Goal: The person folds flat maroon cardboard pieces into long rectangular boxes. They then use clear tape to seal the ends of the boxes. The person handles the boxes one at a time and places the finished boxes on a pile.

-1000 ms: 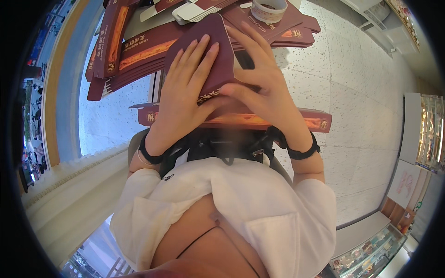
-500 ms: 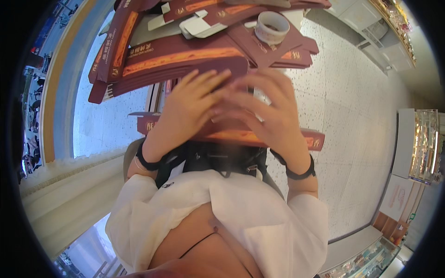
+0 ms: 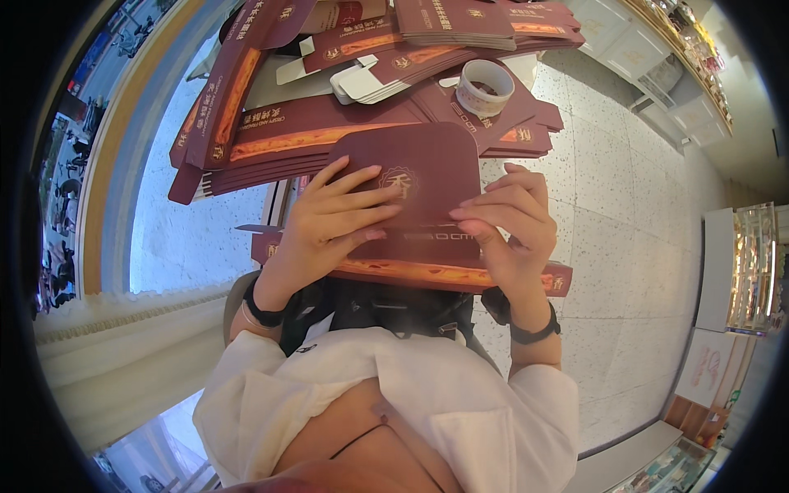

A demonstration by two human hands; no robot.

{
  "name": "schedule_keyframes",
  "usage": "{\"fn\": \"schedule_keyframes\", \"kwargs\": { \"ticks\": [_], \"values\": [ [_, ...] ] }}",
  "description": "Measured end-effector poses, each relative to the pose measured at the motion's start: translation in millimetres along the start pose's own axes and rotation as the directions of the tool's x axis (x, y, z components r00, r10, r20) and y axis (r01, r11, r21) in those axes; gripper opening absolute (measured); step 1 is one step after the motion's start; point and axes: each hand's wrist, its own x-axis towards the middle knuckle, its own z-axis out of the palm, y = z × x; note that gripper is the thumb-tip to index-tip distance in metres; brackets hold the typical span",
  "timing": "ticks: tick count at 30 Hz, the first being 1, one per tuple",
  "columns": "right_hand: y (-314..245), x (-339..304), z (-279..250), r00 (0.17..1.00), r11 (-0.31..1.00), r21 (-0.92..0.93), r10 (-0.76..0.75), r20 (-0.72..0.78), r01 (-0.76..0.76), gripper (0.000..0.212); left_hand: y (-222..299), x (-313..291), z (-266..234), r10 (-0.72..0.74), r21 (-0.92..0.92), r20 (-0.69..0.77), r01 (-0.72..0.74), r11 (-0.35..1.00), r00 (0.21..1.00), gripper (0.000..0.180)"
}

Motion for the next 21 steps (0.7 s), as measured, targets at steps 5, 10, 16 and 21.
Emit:
{"fn": "schedule_keyframes", "kwargs": {
  "ticks": [5,10,16,21],
  "values": [
    [0,-7,-6,0.998,0.998,0.040,0.056,-0.014,-0.055,0.016,1,3,-6,0.062,-0.051,0.018,-0.061,0.997,0.998,0.029],
    [1,-7,-6,0.998,0.999,0.013,0.051,-0.023,-0.050,0.018,-5,-2,0,-0.015,-0.131,0.072,0.025,0.991,0.997,0.036],
    [9,-8,-11,0.987,0.996,0.068,0.068,-0.147,-0.058,0.018,-20,-16,-6,-0.046,-0.130,-0.098,0.033,0.991,0.994,0.077],
    [26,-15,7,0.828,0.878,0.402,0.416,-0.376,-0.258,0.029,-18,-22,18,-0.243,-0.725,-0.223,0.006,0.689,0.944,0.137]
  ]
}}
